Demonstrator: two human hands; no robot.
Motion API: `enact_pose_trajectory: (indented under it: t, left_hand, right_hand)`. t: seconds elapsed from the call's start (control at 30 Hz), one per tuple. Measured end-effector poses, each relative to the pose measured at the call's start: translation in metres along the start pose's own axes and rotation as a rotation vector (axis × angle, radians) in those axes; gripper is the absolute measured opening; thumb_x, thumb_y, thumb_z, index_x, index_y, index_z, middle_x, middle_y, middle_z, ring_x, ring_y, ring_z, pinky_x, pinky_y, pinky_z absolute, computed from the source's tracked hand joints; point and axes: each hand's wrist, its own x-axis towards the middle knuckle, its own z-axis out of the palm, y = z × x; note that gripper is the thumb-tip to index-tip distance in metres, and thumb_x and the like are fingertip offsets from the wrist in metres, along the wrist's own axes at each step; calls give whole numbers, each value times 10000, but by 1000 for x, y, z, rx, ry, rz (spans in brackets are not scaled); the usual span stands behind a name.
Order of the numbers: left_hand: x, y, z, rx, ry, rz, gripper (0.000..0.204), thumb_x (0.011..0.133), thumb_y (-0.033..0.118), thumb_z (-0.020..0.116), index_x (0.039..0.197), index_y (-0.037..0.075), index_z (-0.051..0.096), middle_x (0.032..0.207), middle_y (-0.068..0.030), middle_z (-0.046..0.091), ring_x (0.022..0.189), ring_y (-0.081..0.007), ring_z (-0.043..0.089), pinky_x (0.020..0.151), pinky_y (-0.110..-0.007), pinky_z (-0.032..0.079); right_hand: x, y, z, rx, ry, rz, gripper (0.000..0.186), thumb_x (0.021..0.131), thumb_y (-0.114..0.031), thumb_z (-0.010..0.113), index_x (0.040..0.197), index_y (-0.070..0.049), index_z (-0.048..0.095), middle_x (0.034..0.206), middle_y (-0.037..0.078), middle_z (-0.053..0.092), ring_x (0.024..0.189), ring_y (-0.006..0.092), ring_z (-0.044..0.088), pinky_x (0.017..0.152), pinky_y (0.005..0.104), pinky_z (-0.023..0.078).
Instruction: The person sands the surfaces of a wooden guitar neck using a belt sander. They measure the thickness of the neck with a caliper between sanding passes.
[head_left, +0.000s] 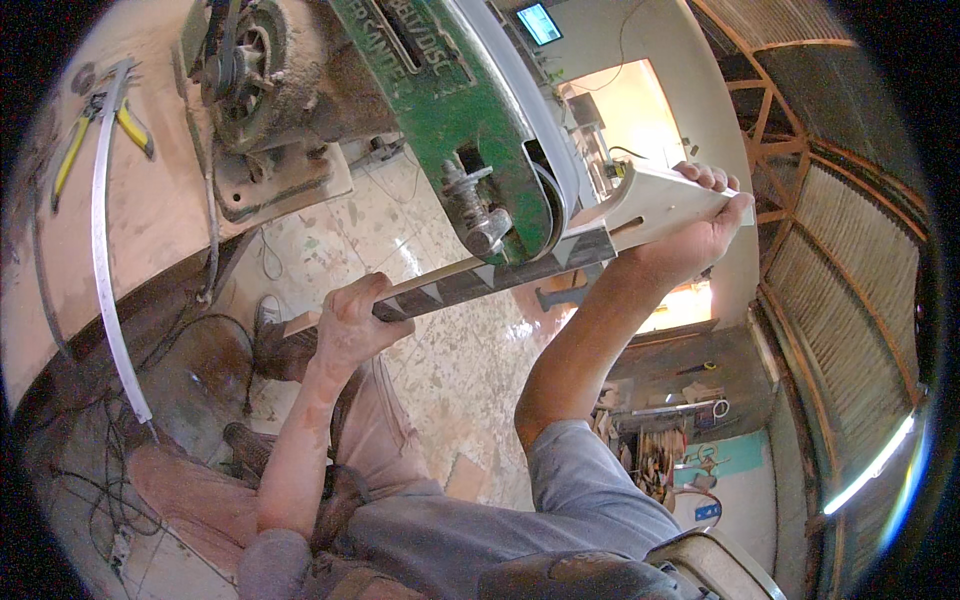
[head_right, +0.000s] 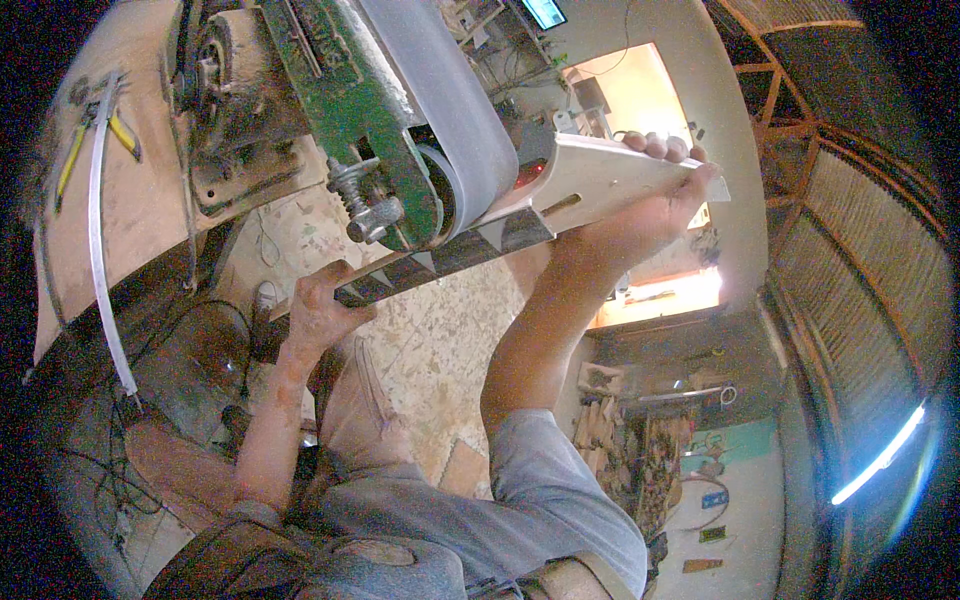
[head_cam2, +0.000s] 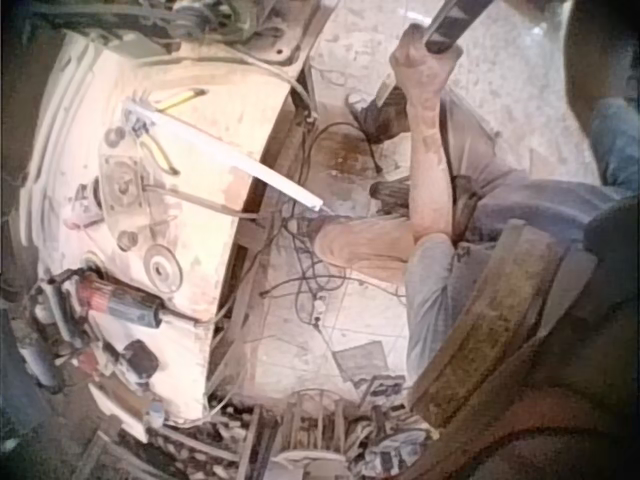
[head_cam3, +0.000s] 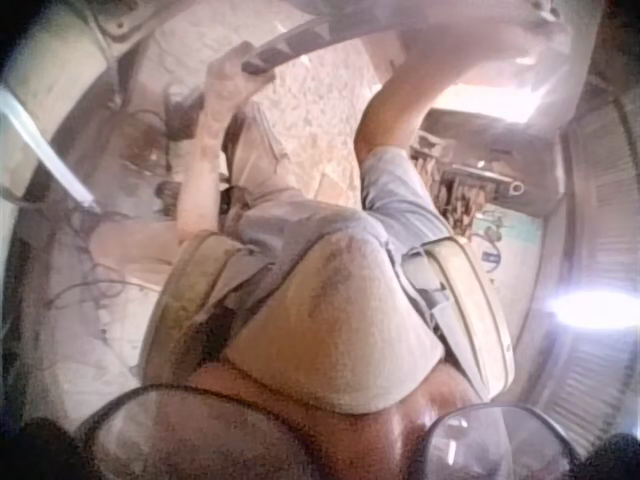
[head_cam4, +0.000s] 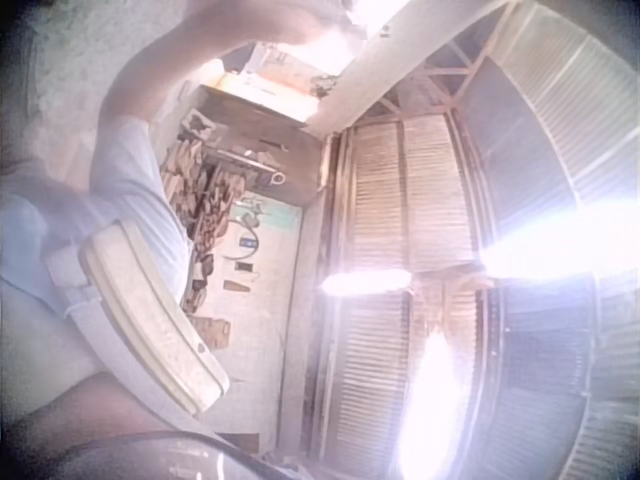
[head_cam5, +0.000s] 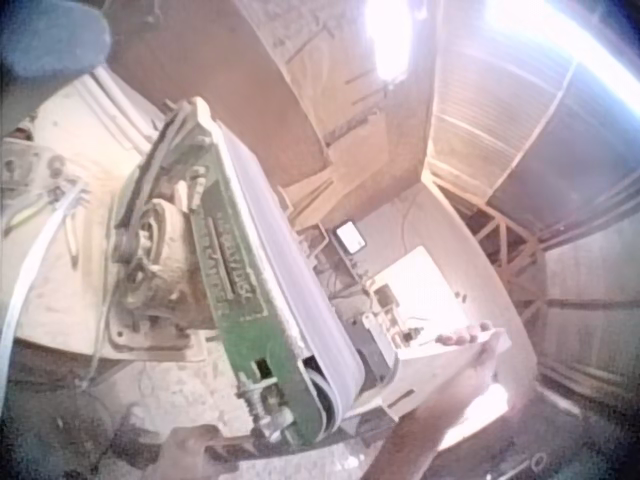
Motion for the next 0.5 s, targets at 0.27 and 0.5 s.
enact_pose_trajectory:
  t: [0.27, 0.5]
  left_hand:
    - [-1, -5, -3, 3, 6, 24, 519, 559, 215, 904, 964, -18, 677, 988, -166, 736, 849, -334, 728, 752, -399, 587]
    - [-4, -16, -1, 36, 2, 69, 539, 575, 247, 894, 1002, 1, 674, 1020, -156, 736, 896, -330, 723, 808, -410, 574]
  right_hand:
    - [-8, -3, 7, 20, -3, -6, 228, 1095, -366, 465, 1080, -138, 479, 876, 0, 506, 806, 171, 562, 784, 369, 541]
    - [-13, -1, 6, 48, -54, -45, 232, 1092, -370, 476, 1054, -142, 492, 882, -6, 513, 814, 156, 552, 765, 344, 522]
